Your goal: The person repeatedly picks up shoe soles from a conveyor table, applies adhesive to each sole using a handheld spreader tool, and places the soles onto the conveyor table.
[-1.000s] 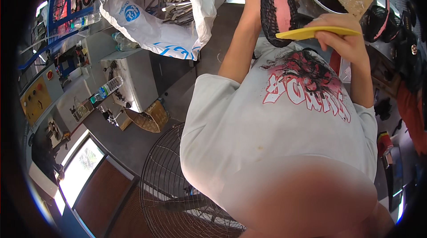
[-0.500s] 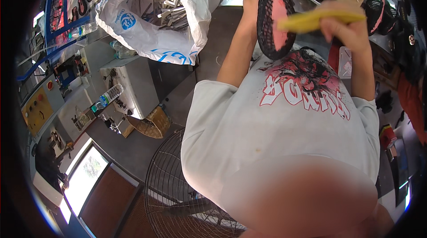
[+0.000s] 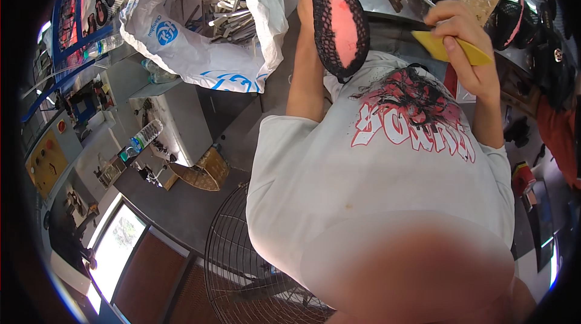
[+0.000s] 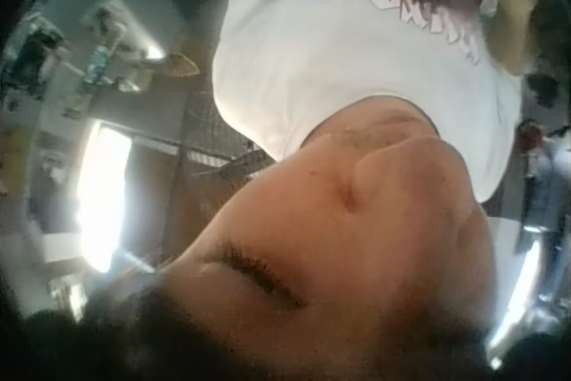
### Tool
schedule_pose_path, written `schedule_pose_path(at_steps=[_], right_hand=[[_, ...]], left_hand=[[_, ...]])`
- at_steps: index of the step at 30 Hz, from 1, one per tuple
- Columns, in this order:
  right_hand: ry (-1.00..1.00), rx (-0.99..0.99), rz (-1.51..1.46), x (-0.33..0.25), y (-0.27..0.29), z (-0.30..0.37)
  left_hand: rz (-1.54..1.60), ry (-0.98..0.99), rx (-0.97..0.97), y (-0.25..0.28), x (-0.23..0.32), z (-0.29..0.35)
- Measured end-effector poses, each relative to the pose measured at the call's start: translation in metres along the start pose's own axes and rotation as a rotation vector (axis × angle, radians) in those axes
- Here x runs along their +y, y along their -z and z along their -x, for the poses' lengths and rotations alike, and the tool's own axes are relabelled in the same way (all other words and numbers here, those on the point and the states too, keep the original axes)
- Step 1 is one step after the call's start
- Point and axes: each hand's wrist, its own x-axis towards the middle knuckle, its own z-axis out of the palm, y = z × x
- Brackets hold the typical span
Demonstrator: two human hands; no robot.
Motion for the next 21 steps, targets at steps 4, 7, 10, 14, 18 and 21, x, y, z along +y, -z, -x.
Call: schedule_pose_path(at_steps=[4,7,10,14,18,21], right_hand=[[-0.24,-0.056,0.228,0.031,-0.043,0.021],[-0.364,0.095,0.58,0.066,-0.075,0.03],[-0.584,0.105,0.685,0.084,-0.089,0.028],[-0.611,0.077,0.727,0.094,-0.095,0.024],[-0.627,0.11,0.722,0.094,-0.095,0.026],[-0.567,0.178,0.667,0.087,-0.095,0.025]], left_hand=[[0.04,-0.089,-0.163,0.026,-0.006,-0.007],[-0.277,-0.216,0.071,0.019,-0.013,-0.008],[-0.106,-0.164,-0.01,0.025,-0.015,-0.009],[-0.104,-0.184,0.005,0.022,-0.014,-0.009],[-0.043,-0.174,-0.059,0.028,-0.018,-0.015],[-0.026,-0.162,-0.054,0.029,-0.014,-0.013]])
